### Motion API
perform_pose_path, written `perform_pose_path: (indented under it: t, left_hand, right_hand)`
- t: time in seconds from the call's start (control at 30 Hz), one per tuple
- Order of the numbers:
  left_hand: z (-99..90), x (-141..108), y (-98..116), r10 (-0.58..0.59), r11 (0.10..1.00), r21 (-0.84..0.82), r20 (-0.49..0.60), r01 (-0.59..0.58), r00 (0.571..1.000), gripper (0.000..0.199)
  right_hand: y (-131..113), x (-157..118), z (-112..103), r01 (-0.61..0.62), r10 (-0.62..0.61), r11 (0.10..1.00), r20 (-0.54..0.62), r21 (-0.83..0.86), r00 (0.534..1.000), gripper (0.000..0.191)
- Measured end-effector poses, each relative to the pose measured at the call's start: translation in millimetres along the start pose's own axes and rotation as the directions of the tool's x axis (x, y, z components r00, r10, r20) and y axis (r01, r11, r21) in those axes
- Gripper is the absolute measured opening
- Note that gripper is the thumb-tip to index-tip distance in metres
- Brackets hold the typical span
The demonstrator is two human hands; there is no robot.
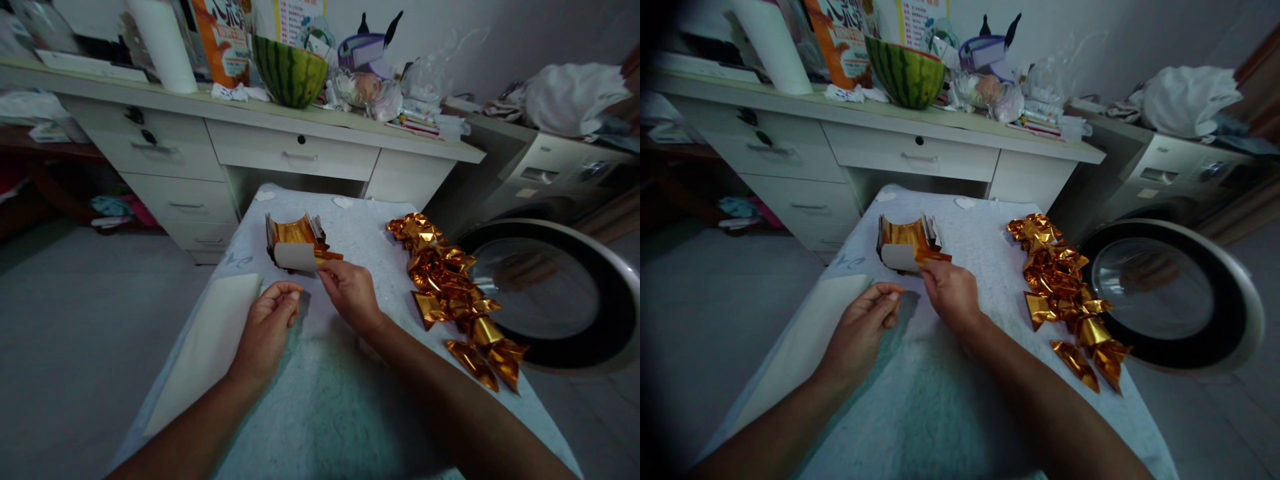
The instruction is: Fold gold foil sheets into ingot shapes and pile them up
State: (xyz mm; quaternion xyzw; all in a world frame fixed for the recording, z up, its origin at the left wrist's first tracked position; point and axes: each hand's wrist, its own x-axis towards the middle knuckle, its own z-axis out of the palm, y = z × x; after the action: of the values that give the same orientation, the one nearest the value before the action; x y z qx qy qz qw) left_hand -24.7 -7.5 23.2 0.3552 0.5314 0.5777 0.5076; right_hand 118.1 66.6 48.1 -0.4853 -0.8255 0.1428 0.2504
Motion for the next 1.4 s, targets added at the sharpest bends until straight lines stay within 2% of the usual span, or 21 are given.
perform_pose_path:
  t: [0.1, 0.17, 0.27, 0.33, 0.43, 0.5, 0.6, 0.73, 0.83, 0.9, 1.0, 1.1, 1.17, 1.23, 1.4]
  left_hand:
    - [3.0, 0, 2, 0.012, 1.000, -0.003, -0.028, -0.012, 1.000, 0.014]
    - [4.0, 0, 2, 0.027, 1.000, 0.002, -0.057, -0.027, 0.998, 0.023]
    - [3.0, -1, 0, 0.051, 0.998, 0.051, -0.089, -0.047, 0.995, 0.040]
    - [1.6, -1, -1, 0.047, 0.996, 0.073, -0.053, -0.043, 0.998, 0.047]
    - [1.3, -1, 0, 0.023, 0.999, 0.037, 0.093, -0.027, 0.995, 0.040]
    - [3.0, -1, 3, 0.026, 1.000, -0.008, 0.170, -0.025, 0.985, 0.032]
    - [6.1, -2, 7, 0.028, 0.999, -0.048, 0.204, -0.018, 0.979, 0.033]
    - [7.4, -3, 7, 0.013, 0.997, -0.078, 0.170, 0.000, 0.985, 0.043]
    - [6.8, -2, 7, 0.016, 0.996, -0.085, 0.130, -0.005, 0.991, 0.049]
    - [6.6, -1, 7, 0.016, 0.996, -0.084, 0.102, -0.008, 0.995, 0.053]
    - [6.9, -1, 7, 0.008, 0.997, -0.078, 0.065, -0.003, 0.998, 0.061]
    - [7.3, -1, 7, -0.012, 0.997, -0.077, 0.067, 0.017, 0.998, 0.065]
    - [7.3, -1, 7, -0.038, 0.996, -0.078, 0.069, 0.044, 0.997, 0.064]
    - [6.8, -1, 7, -0.069, 0.994, -0.081, 0.073, 0.075, 0.995, 0.062]
    - [5.7, 0, 5, -0.106, 0.976, -0.187, 0.054, 0.115, 0.993, 0.064]
  right_hand:
    - [9, -16, -13, -0.002, 0.024, 0.961, -0.074, 0.277, 0.997, 0.015]
    - [15, -27, -22, -0.037, 0.086, 0.923, -0.111, 0.384, 0.990, 0.012]
    - [25, -41, -32, -0.056, 0.095, 0.878, -0.057, 0.476, 0.994, 0.016]
    - [30, -48, -37, -0.024, 0.063, 0.863, -0.060, 0.504, 0.996, 0.016]
    - [35, -53, -39, 0.000, 0.044, 0.828, -0.066, 0.561, 0.997, 0.017]
    - [37, -55, -37, -0.039, 0.064, 0.794, -0.020, 0.607, 0.998, 0.019]
    - [39, -56, -30, -0.147, 0.131, 0.700, 0.076, 0.699, 0.988, 0.023]
    - [38, -59, -24, -0.267, 0.173, 0.508, 0.207, 0.819, 0.963, 0.029]
    - [38, -61, -26, -0.330, 0.143, 0.394, 0.298, 0.858, 0.944, 0.050]
    - [38, -63, -29, -0.349, 0.119, 0.349, 0.329, 0.869, 0.937, 0.062]
    - [39, -64, -33, -0.340, 0.080, 0.333, 0.333, 0.879, 0.939, 0.058]
    - [41, -65, -33, -0.328, 0.042, 0.365, 0.336, 0.871, 0.941, 0.035]
    - [43, -65, -32, -0.321, 0.028, 0.411, 0.340, 0.854, 0.940, 0.026]
    - [44, -65, -31, -0.310, 0.026, 0.446, 0.334, 0.840, 0.942, 0.027]
    - [45, -65, -29, -0.262, 0.011, 0.460, 0.290, 0.849, 0.957, 0.029]
